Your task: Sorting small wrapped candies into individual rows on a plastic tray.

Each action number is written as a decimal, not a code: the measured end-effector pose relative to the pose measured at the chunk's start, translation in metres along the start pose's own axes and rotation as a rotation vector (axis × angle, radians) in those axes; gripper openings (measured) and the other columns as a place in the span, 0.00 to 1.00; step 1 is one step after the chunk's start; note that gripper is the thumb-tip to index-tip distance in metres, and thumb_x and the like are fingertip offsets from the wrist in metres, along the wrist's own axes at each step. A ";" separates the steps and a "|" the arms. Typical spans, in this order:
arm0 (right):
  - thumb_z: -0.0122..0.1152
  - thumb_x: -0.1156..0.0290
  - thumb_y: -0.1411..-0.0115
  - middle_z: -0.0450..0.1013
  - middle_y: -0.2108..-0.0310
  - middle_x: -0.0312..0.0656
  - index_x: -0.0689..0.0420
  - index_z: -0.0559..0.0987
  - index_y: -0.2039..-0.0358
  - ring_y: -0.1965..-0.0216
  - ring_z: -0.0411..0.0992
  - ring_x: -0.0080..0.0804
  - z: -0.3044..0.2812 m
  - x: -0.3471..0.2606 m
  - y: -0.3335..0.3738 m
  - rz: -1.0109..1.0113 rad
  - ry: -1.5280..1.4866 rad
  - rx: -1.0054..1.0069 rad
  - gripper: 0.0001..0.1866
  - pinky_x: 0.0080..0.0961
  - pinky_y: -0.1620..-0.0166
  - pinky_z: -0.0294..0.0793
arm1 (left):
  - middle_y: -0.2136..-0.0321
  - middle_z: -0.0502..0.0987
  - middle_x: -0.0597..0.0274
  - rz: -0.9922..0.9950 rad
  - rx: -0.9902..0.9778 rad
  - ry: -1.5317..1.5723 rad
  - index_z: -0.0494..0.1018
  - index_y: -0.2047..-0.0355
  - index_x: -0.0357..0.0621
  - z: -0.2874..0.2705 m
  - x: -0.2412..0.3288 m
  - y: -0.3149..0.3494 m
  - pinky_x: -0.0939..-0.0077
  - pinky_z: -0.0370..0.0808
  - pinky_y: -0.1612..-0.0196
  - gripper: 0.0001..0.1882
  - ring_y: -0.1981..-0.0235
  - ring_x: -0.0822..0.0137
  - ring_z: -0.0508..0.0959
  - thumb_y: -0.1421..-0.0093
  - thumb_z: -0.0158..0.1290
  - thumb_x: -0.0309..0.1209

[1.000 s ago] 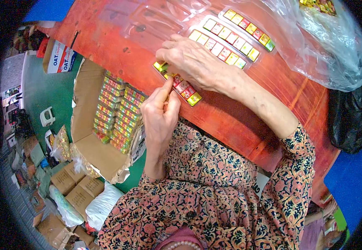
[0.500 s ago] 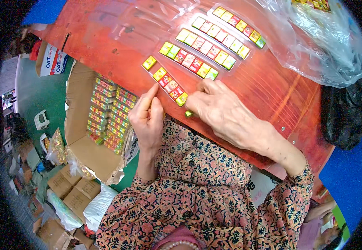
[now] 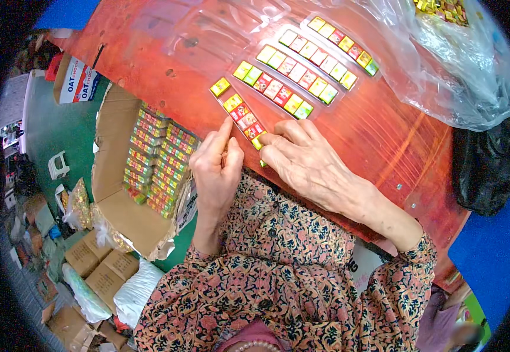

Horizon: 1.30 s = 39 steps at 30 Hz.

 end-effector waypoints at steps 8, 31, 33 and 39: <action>0.48 0.74 0.50 0.68 0.54 0.42 0.60 0.68 0.67 0.53 0.61 0.41 0.003 0.005 -0.008 -0.031 0.006 0.067 0.08 0.35 0.52 0.60 | 0.80 0.68 0.51 0.026 -0.014 -0.030 0.67 0.57 0.26 0.003 0.005 -0.001 0.69 0.67 0.79 0.18 0.82 0.60 0.71 0.50 0.48 0.20; 0.51 0.74 0.57 0.63 0.73 0.41 0.60 0.71 0.74 0.69 0.64 0.36 -0.004 0.011 -0.010 -0.088 -0.009 0.282 0.08 0.28 0.66 0.66 | 0.80 0.68 0.52 0.048 0.009 -0.038 0.67 0.57 0.26 0.002 0.003 -0.001 0.69 0.66 0.80 0.17 0.84 0.61 0.70 0.50 0.47 0.19; 0.52 0.74 0.56 0.64 0.73 0.41 0.60 0.72 0.74 0.69 0.64 0.36 0.000 0.011 -0.011 -0.063 -0.031 0.226 0.07 0.27 0.66 0.66 | 0.80 0.68 0.52 0.044 0.005 -0.046 0.67 0.57 0.26 0.002 0.002 -0.001 0.70 0.66 0.80 0.18 0.84 0.61 0.69 0.50 0.47 0.19; 0.51 0.73 0.56 0.64 0.73 0.41 0.61 0.72 0.73 0.69 0.64 0.36 0.002 0.011 -0.005 -0.073 -0.010 0.252 0.08 0.28 0.67 0.65 | 0.80 0.68 0.52 0.037 0.013 -0.002 0.67 0.57 0.27 0.001 0.003 -0.001 0.70 0.66 0.81 0.18 0.84 0.62 0.70 0.50 0.47 0.19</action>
Point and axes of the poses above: each hand's wrist, its own y-axis away from the middle knuckle, its own z-axis out of the palm, x = y × z, the point moved 8 cm from there along -y, towards the middle knuckle
